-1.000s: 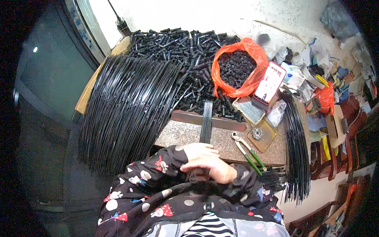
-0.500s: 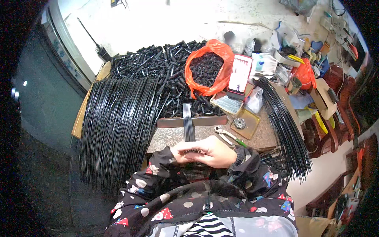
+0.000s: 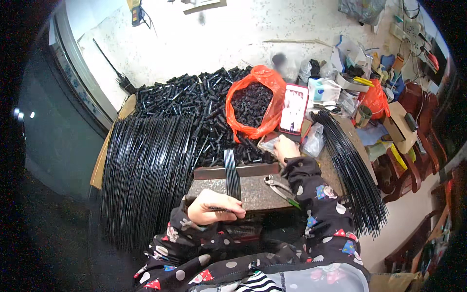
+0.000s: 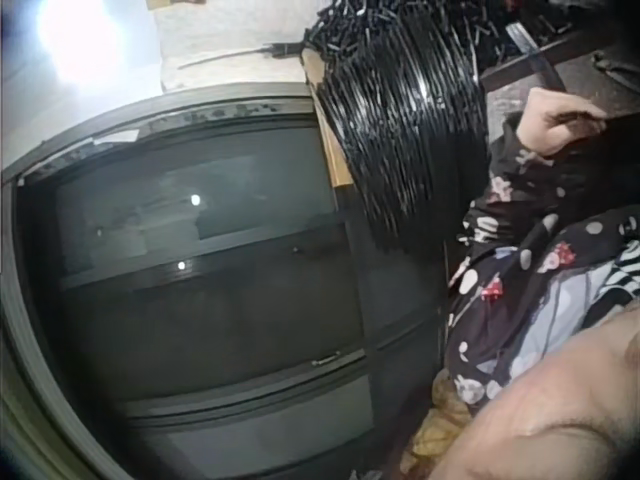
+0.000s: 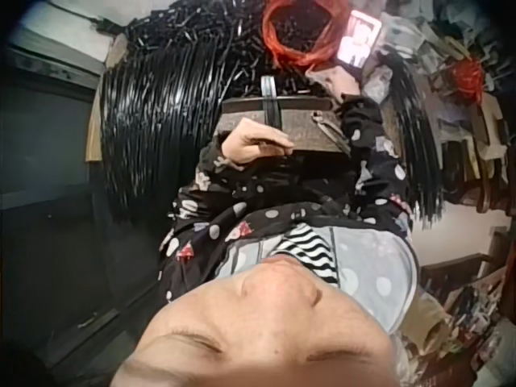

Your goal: Assembling and securing bundles of black cables using plastic connectors and pliers at a workbench.

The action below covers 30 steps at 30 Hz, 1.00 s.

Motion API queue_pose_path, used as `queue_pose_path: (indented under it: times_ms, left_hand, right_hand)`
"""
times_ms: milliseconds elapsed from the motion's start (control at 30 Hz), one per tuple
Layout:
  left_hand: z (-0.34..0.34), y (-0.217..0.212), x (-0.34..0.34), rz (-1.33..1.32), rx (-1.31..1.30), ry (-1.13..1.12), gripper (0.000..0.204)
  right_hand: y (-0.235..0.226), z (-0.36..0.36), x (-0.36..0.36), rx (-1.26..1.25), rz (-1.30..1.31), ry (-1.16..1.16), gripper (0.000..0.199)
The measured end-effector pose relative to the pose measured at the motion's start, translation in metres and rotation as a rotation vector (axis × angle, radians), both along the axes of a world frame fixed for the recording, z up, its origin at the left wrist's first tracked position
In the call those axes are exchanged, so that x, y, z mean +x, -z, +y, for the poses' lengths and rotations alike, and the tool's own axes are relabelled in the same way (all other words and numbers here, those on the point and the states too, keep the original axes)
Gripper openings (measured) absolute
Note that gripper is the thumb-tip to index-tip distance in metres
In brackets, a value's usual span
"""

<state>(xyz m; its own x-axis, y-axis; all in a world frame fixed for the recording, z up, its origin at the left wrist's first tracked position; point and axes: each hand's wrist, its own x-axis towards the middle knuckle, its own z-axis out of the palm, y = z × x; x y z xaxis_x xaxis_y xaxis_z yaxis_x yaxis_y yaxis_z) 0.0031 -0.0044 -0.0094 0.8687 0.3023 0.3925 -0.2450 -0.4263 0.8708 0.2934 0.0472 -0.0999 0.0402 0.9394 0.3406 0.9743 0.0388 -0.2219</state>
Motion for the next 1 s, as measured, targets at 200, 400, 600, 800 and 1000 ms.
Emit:
queue_pose_path:
  times_ms: [200, 400, 600, 800, 1000]
  left_hand:
    - [0.013, -0.014, 0.000, -0.106, 0.013, -0.024, 0.025]
    - [0.016, -0.017, 0.007, -0.104, -0.061, -0.009, 0.022]
    - [0.008, -0.015, 0.006, -0.084, -0.135, -0.087, 0.019]
    - [-0.002, -0.018, 0.004, -0.057, -0.077, -0.106, 0.019]
    - [-0.007, -0.014, 0.001, -0.068, -0.134, -0.158, 0.017]
  right_hand:
    - [0.004, -0.002, 0.000, 0.167, -0.134, -0.061, 0.008]
    - [0.002, 0.001, 0.010, 0.081, -0.130, -0.146, 0.010]
    - [0.013, -0.001, 0.006, 0.165, -0.088, -0.071, 0.010]
    - [0.016, 0.004, 0.005, 0.231, -0.127, -0.090, 0.008]
    - [0.005, -0.007, 0.006, 0.358, 0.047, -0.191, 0.009]
